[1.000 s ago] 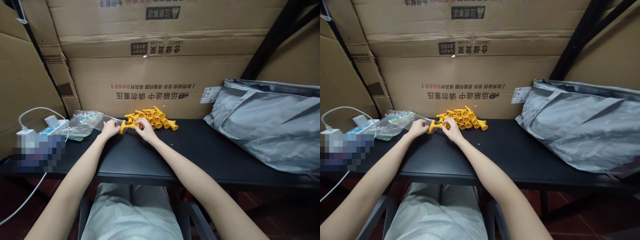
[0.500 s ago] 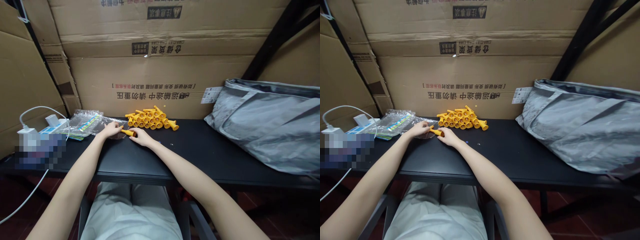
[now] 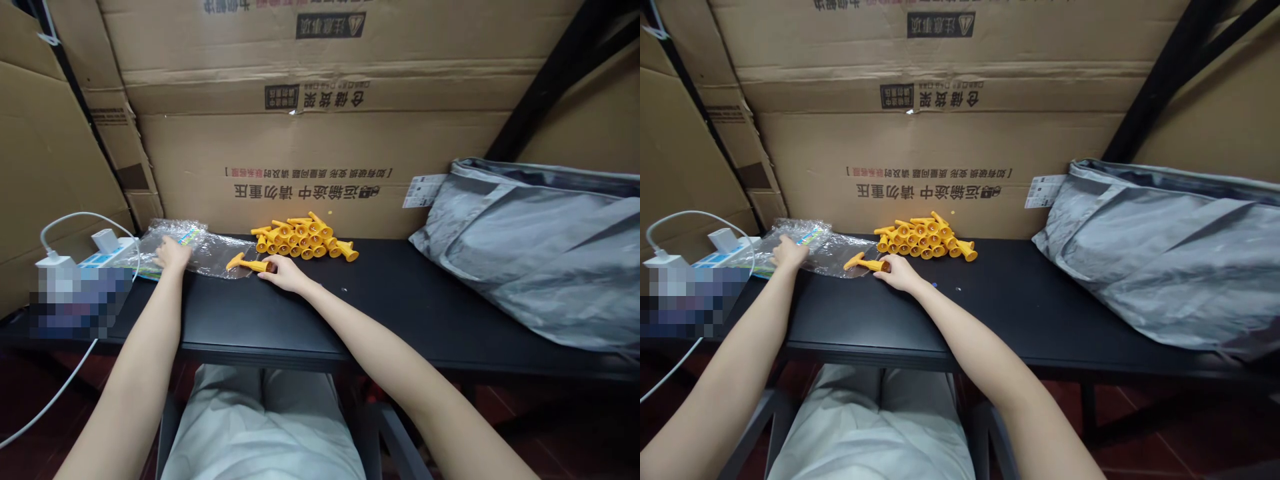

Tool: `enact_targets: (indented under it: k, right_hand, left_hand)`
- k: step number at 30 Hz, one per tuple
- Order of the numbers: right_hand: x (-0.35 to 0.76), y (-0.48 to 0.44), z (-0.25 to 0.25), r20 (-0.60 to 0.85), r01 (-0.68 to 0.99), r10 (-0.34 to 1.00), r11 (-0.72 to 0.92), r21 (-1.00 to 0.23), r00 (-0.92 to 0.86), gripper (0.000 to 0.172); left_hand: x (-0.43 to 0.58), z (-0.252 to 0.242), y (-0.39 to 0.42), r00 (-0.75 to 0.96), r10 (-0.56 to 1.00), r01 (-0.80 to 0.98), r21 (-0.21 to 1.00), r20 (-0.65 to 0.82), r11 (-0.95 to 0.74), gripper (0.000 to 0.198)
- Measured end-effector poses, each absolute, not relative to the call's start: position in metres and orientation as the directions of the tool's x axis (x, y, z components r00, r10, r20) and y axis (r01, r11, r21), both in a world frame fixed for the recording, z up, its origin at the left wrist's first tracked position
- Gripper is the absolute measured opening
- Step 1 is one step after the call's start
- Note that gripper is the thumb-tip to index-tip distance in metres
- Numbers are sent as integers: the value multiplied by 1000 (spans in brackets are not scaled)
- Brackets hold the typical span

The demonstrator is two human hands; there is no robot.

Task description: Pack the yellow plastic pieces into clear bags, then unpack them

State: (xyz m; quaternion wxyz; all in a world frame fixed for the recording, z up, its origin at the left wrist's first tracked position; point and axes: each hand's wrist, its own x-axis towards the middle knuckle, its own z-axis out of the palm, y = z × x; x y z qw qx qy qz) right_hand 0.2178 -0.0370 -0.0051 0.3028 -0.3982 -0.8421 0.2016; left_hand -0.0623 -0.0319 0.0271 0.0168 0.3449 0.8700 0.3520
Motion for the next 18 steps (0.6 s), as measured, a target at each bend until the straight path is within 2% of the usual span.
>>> enact_targets:
  k: [6,12,15,18]
  right_hand:
    - [212,-39,-7,450,424,730,673,-606,-514,27]
    - [203,-45,-3,582,319,645,758,-569,-495,29]
    - [198,-51,2,644,276,572,816,-508,-508,30]
    - [196,-55,8,671,270,522,851,-451,-526,30]
  left_hand:
    - [-63,27,-32,-743,607,622,624,281,473,47]
    - [-63,35,-36,-799,465,551,773,381,313,43]
    - [-64,38,-36,-838,370,499,837,401,222,42]
    - [-64,37,-34,-847,348,469,872,401,138,41]
